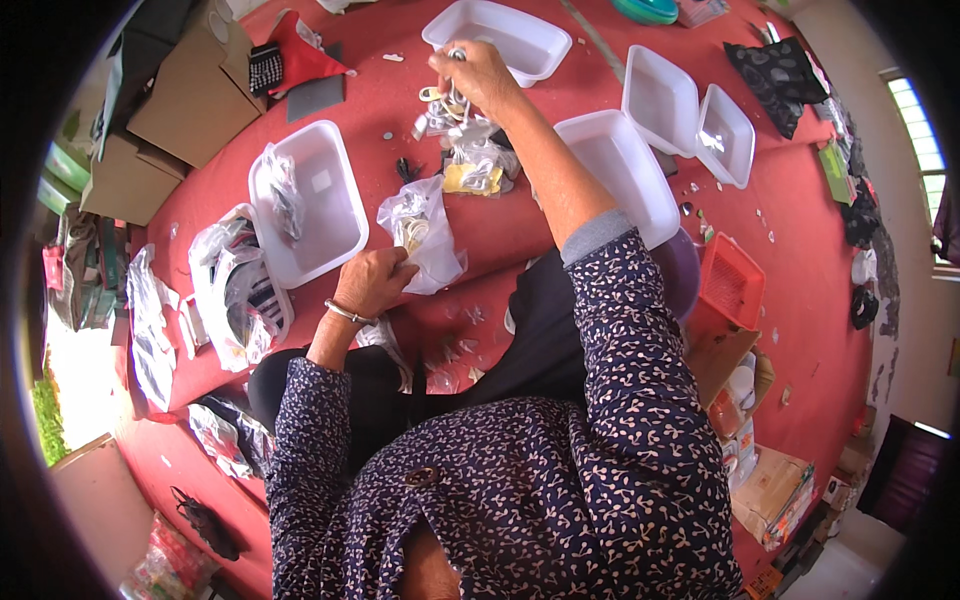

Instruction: The person sits on the floor and sorts small items from plastic bags into white plastic containers. They handle various objects including cables, small electronics, and miscellaneous parts, placing them into different containers or back into bags.

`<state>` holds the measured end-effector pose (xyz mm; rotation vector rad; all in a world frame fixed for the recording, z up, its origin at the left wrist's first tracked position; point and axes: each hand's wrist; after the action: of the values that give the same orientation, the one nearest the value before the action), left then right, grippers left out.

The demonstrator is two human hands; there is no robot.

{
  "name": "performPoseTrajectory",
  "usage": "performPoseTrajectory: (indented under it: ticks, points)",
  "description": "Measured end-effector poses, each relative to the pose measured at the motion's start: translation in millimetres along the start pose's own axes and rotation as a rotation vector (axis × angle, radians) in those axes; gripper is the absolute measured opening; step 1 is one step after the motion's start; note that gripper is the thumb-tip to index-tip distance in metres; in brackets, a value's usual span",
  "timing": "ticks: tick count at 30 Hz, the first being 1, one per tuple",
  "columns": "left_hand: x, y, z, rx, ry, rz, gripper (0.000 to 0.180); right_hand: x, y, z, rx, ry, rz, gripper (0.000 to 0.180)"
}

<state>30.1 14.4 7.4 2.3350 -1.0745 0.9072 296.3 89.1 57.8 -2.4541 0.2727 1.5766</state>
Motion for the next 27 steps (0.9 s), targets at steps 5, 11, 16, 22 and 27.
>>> performPoseTrajectory:
  ticks: [5, 11, 16, 22, 27]
  points:
    - [1, 0, 1, -0.022, -0.017, 0.010, 0.023, 18, -17, 16, 0.060, -0.215, -0.076, 0.021]
    - [1, -1, 2, -0.074, 0.007, 0.006, 0.021, 80, -27, 99, 0.324, -0.757, 0.522, 0.013]
    - [-3, 4, 3, -0.093, -0.008, -0.015, 0.021, 100, 5, 156, -0.096, -0.669, 0.701, 0.004]
    - [-1, 4, 4, -0.095, -0.012, 0.006, 0.022, 134, 22, 118, 0.042, 0.687, -0.039, 0.012]
    - [-1, 4, 9, -0.098, -0.033, 0.018, 0.022, 154, 69, 61, -0.074, 1.295, -0.134, 0.022]
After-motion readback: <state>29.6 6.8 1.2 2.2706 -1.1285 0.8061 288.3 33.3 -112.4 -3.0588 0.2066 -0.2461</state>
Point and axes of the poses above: each hand's wrist, its own y-axis away from the middle knuckle, its own z-axis out of the palm, x = y × z, and after that the axes turned 10 degrees about y, right-handed
